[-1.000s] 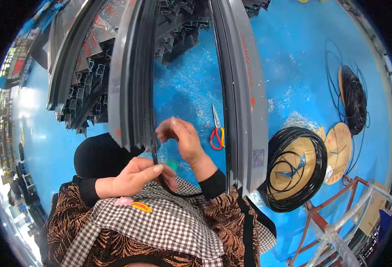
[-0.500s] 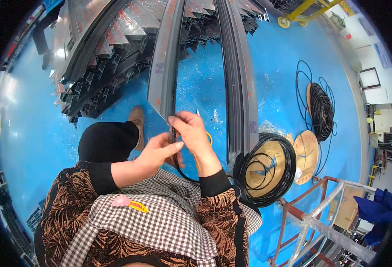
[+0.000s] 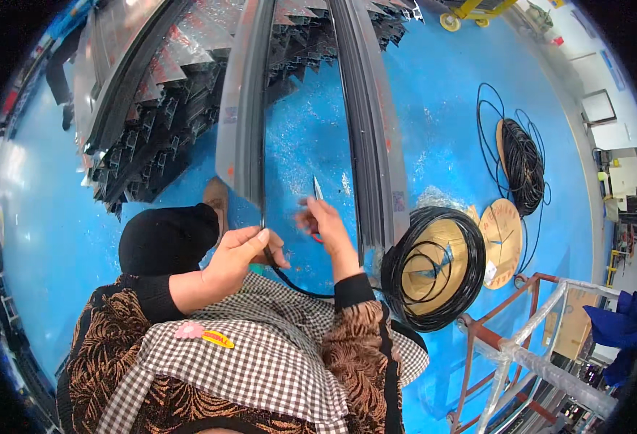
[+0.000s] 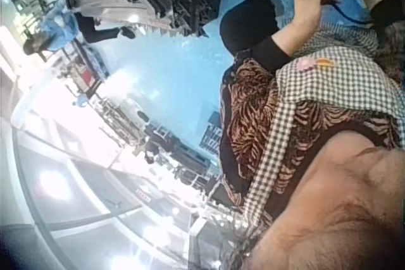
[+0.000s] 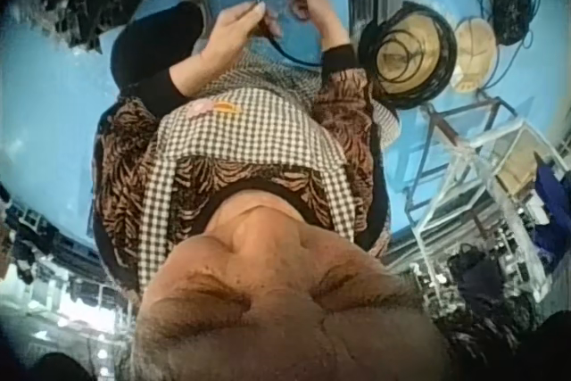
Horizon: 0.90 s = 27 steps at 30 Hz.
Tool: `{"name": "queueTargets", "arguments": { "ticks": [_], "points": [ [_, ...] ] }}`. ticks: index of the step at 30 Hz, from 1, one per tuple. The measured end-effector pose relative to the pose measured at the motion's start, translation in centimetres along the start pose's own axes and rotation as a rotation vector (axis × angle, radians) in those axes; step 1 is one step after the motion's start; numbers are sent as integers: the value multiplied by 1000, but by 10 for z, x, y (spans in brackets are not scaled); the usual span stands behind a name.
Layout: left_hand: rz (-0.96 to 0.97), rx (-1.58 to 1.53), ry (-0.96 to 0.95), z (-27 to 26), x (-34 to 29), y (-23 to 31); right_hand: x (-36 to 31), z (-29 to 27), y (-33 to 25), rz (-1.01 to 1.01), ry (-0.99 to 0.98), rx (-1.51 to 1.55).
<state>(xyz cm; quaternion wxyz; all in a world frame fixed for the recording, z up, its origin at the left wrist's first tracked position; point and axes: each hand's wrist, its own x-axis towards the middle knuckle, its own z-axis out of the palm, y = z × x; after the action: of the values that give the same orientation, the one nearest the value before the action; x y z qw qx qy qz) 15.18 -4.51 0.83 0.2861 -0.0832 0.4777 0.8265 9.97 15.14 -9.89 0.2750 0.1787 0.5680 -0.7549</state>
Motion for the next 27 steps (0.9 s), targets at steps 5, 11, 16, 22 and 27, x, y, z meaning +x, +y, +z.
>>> {"name": "queueTargets", "arguments": {
  "ticks": [5, 11, 16, 22, 27],
  "points": [
    [-51, 52, -57, 3, 3, -1, 64, -113, 160, 26, 419, -1053],
    [-12, 156, -87, -5, 5, -2, 81, -110, 183, -70, 452, -1305],
    [63, 164, 18, -8, 7, -4, 101, -116, 212, -104, 505, -1711],
    [34, 218, 239, 8, 17, 18, 114, -110, 201, -209, 531, -1718],
    [7, 124, 238, 11, 20, 25, 99, -89, 159, -138, 389, -1564]
  ]
}}
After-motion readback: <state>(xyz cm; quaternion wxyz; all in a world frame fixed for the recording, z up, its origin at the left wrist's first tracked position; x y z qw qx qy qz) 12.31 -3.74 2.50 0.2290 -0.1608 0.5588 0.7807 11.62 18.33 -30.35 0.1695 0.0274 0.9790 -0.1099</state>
